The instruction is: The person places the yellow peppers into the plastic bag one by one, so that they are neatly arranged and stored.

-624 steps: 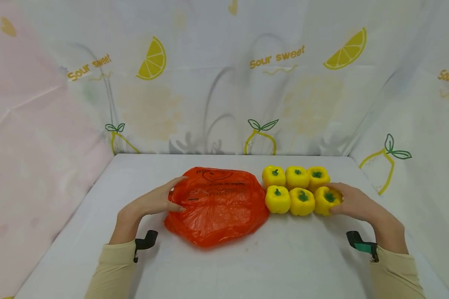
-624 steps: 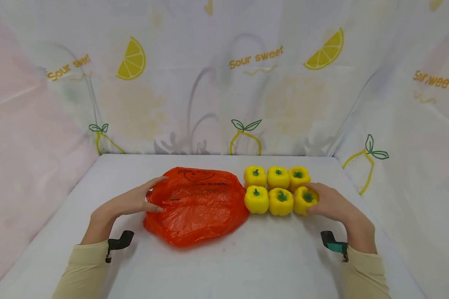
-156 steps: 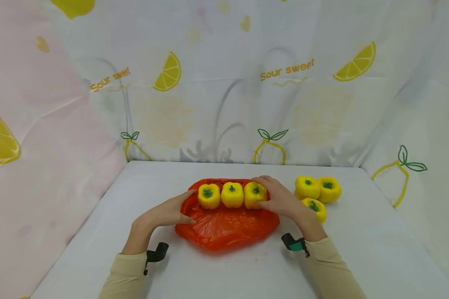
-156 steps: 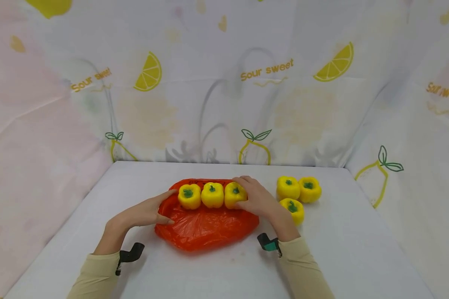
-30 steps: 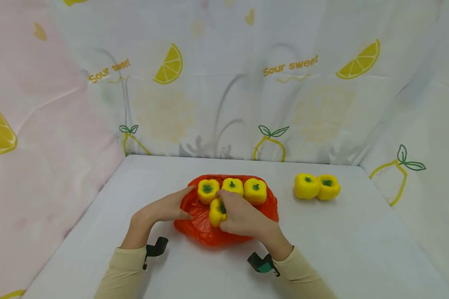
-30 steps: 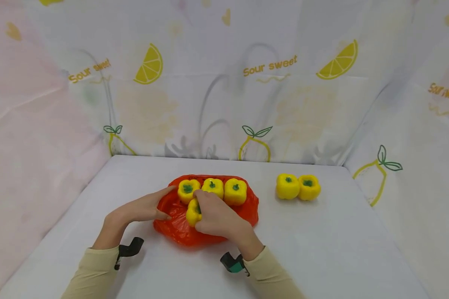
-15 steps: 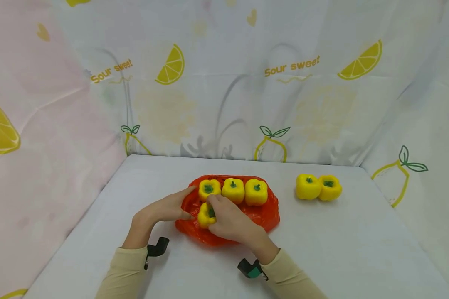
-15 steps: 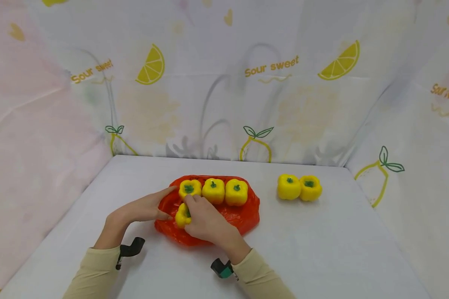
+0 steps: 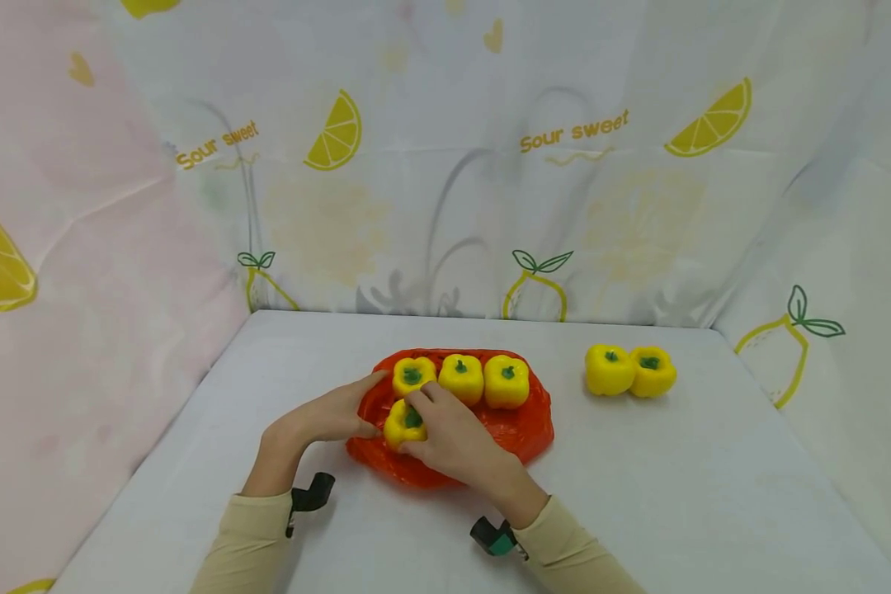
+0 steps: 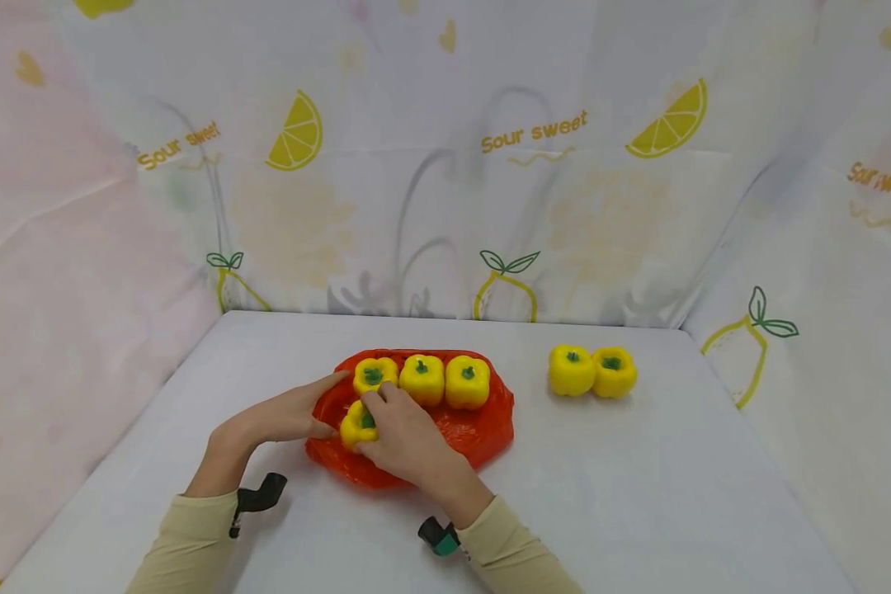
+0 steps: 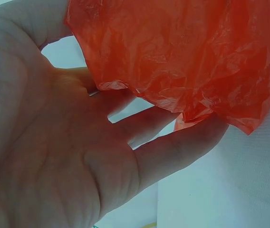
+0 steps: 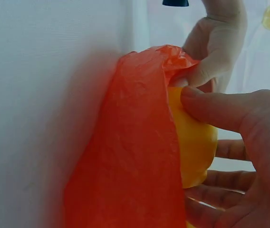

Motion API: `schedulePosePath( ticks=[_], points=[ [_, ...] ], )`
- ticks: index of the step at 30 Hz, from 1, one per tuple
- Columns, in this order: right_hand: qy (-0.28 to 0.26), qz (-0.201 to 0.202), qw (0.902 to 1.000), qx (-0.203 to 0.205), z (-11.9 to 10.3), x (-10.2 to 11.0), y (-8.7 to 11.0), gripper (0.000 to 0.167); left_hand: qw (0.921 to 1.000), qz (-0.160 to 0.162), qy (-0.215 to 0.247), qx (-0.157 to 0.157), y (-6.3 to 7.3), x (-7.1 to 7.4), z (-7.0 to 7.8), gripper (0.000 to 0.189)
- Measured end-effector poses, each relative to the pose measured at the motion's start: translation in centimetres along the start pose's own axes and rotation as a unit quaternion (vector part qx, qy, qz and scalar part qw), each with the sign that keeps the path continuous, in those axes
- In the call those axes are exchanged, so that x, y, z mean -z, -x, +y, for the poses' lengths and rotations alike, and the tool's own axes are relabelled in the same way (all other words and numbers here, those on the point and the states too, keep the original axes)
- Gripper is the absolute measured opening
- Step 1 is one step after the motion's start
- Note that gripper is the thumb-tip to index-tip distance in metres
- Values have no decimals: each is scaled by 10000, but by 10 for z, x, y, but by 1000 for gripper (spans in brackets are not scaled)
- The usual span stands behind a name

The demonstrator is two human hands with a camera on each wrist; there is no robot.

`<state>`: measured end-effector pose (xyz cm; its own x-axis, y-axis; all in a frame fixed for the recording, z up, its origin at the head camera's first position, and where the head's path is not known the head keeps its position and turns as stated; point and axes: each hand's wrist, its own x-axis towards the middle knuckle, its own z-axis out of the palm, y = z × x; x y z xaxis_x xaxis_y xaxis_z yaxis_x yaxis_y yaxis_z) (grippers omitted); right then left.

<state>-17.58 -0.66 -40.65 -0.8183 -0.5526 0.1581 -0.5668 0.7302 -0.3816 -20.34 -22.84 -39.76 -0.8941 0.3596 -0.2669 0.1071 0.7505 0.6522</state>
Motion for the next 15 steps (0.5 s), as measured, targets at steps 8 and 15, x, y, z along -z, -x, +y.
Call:
schedulePosePath(
  ticks=[8,15],
  points=[
    [106,-87,9998,-159,8,18,5,64,10000,12,5,9,-1,0,-1,92],
    [13,42,9995,-318,24,38,10,63,10000,-1,-34,22,-1,1,-2,91]
  ],
)
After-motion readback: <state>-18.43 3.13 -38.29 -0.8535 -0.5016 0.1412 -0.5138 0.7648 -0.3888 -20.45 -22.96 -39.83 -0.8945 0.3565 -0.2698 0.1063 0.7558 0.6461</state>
